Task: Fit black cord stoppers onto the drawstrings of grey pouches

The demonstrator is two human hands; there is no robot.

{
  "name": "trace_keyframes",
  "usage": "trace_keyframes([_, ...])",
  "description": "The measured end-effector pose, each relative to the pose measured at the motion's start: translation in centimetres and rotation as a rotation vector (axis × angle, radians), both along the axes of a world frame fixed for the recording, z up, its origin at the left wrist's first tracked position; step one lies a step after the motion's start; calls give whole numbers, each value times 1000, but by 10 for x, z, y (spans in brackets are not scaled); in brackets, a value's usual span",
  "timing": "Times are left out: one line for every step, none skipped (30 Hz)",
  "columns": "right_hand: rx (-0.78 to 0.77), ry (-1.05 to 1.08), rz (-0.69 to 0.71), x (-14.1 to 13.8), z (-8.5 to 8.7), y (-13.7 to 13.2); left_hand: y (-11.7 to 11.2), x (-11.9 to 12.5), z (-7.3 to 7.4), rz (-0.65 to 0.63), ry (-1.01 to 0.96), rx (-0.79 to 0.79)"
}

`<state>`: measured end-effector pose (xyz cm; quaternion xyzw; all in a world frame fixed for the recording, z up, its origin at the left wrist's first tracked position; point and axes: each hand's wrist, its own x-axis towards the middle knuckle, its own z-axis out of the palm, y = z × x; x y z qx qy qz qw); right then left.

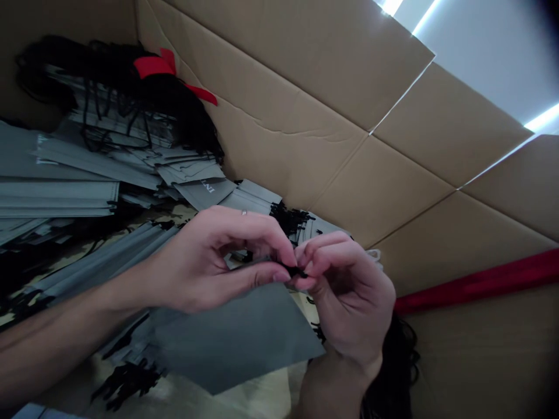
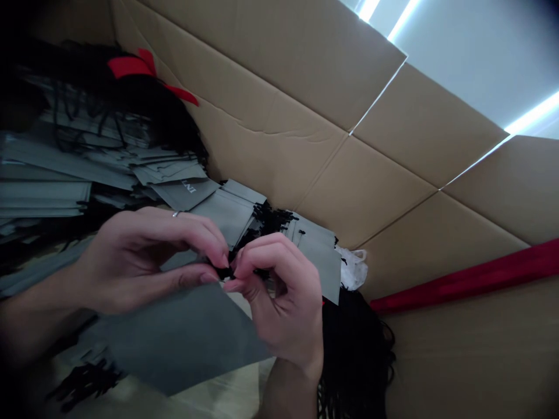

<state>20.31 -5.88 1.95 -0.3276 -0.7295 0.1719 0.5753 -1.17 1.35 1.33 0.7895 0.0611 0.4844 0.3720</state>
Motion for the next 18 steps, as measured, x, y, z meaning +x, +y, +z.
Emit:
trace_keyframes([-12, -18, 10, 2, 0, 0, 1, 1, 0, 15, 0, -10])
trace_keyframes([-18, -44, 15, 3, -1, 0, 1, 2, 0, 21, 4, -29])
trace_keyframes([-13, -76, 13, 5, -1, 0, 1, 2, 0, 22, 8, -55])
trace_keyframes([0, -110, 3, 5, -1, -1, 0, 3, 0, 22, 18, -85])
trace_keyframes([17, -140, -14, 5, 0, -1, 0, 3, 1, 23, 24, -114])
trace_keyframes([33, -162, -34, 5, 0, -1, -1, 3, 3, 29, 29, -134])
trace_keyframes([45, -173, -50, 4, 0, -1, -1, 2, 5, 35, 40, -140])
trace_keyframes([52, -172, -59, 4, 1, -1, -1, 0, 7, 41, 67, -132])
trace_keyframes([57, -163, -64, 3, 1, -1, -1, -1, 9, 42, 111, -107])
trace_keyframes([60, -149, -68, 3, 1, -1, 0, -3, 10, 37, 172, -65])
trace_keyframes([63, -135, -71, 3, 2, -1, 0, -5, 11, 34, 240, -16])
trace_keyframes([63, -123, -76, 3, 1, -1, 1, -7, 11, 37, 306, 30])
trace_keyframes([60, -116, -87, 4, 1, -1, 1, -8, 11, 47, 364, 69])
trace_keyframes([55, -119, -101, 4, 1, -1, 1, -9, 9, 65, 410, 96])
trace_keyframes([52, -133, -115, 5, 0, -1, 1, -8, 7, 90, 442, 113])
trace_keyframes([49, -152, -129, 5, 0, -1, 0, -6, 4, 118, 464, 124])
trace_keyframes([50, -173, -141, 5, 0, -1, 0, -4, 2, 145, 476, 130])
trace_keyframes([51, -194, -146, 5, -1, -1, -1, -1, -1, 167, 480, 135])
